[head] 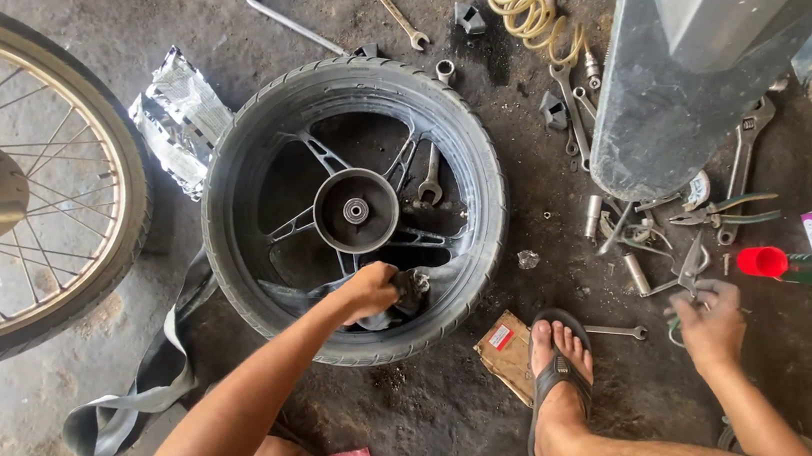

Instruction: The person kneels on the workshop floor fitting an inner tube into a motorcycle tire mounted on its rim, pressing the tube into place around the wheel. They use scissors to trim part of the tube, then work the tire bead over the rim by hand and use a pry tool to seat the tire.

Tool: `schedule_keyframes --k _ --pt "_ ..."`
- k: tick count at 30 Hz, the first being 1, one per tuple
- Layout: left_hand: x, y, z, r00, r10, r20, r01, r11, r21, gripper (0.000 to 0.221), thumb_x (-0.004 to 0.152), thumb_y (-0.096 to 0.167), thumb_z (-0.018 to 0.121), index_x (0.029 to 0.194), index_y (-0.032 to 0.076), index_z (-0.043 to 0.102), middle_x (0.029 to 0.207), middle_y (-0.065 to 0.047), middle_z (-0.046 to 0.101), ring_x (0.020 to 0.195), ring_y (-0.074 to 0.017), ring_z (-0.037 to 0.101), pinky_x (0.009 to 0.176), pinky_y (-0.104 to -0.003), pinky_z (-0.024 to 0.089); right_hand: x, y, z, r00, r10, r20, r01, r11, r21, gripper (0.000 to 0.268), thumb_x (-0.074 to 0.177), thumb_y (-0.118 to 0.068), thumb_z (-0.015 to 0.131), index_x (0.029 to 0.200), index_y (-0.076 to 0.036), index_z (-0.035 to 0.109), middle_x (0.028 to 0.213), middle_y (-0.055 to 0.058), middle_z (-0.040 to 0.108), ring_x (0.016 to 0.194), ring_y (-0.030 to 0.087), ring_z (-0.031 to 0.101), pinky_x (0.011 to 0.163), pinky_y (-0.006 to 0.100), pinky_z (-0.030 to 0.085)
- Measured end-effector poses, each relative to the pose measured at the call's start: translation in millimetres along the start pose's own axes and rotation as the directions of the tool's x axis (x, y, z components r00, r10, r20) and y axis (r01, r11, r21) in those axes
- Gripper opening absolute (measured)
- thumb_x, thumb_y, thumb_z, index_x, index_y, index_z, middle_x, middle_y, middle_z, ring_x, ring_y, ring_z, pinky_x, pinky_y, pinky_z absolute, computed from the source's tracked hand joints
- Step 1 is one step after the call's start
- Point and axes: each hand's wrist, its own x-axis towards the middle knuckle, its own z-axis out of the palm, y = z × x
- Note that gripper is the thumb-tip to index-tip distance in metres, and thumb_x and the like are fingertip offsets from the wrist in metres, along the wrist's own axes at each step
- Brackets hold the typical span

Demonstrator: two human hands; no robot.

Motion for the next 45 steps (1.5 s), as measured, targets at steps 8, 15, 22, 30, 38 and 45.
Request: schedule_keyframes --k 8,15,22,30,38,45 --pt "19 -18 7 0.988 -0.027 -0.149 0.007 0.99 -0.138 0.02 0.083 0.005 0.056 0.096 -0.003 0.068 0.083 -0.017 0.072 0.073 -0.0226 0.069 0.066 -0.041 0.054 9 -107 -37 0.881 -0.273 0.385 0.423 0.82 -0.386 0.047 0.082 0.0 0.07 0.126 -0.007 0.055 0.116 0.015 0.073 0.101 0.025 0.073 0.081 0.037 0.061" --pt "0 5 2 0.998 -0.023 -0.053 0.009 0.972 -0.237 0.015 0.079 0.009 0.07 0.086 -0.004 0.073 0.077 -0.016 0.072 0.071 -0.022 0.063 0.067 -0.038 0.049 2 -224 4 0.834 0.179 0.523 0.346 0.568 -0.746 0.061 0.096 -0.013 0.068 0.151 -0.012 0.042 0.102 0.018 0.08 0.091 0.032 0.078 0.074 0.041 0.062" --pt "5 36 53 0.977 0.085 -0.196 0.067 0.749 0.659 0.015 0.087 0.021 0.07 0.091 0.01 0.08 0.091 -0.014 0.078 0.085 -0.0261 0.076 0.073 -0.04 0.062 21 -67 84 0.882 -0.134 0.452 0.434 0.606 -0.667 0.046 0.094 -0.012 0.068 0.137 -0.004 0.053 0.101 0.014 0.069 0.078 0.023 0.07 0.06 0.033 0.059" --pt "1 19 23 0.996 0.072 -0.05 -0.056 0.959 0.278 0.025 0.084 0.024 0.072 0.098 0.003 0.072 0.091 -0.023 0.074 0.089 -0.0377 0.073 0.078 -0.046 0.056 -23 -94 130 0.749 0.325 0.577 -0.406 0.914 0.012 0.032 0.091 -0.017 0.072 0.115 -0.003 0.056 0.08 0.004 0.051 0.059 0.016 0.047 0.05 0.032 0.04" --pt "-19 30 51 0.902 0.41 -0.138 -0.223 0.714 0.664 0.018 0.093 0.012 0.062 0.106 0.0 0.066 0.096 -0.023 0.07 0.079 -0.0386 0.072 0.065 -0.051 0.057 -120 -206 193 0.699 0.002 0.715 -0.001 1.0 -0.002 0.054 0.09 -0.032 0.069 0.12 0.002 0.04 0.067 0.004 0.064 0.054 0.017 0.068 0.052 0.031 0.061" --pt "-1 2 31 0.953 0.259 -0.158 -0.289 0.931 -0.223 0.013 0.09 0.014 0.071 0.099 0.004 0.072 0.083 -0.011 0.072 0.068 -0.0245 0.064 0.061 -0.04 0.05 -123 -185 207 0.767 -0.012 0.642 0.234 0.936 -0.263 0.062 0.095 -0.044 0.068 0.124 0.004 0.039 0.059 0.005 0.058 0.049 0.021 0.062 0.047 0.038 0.055"
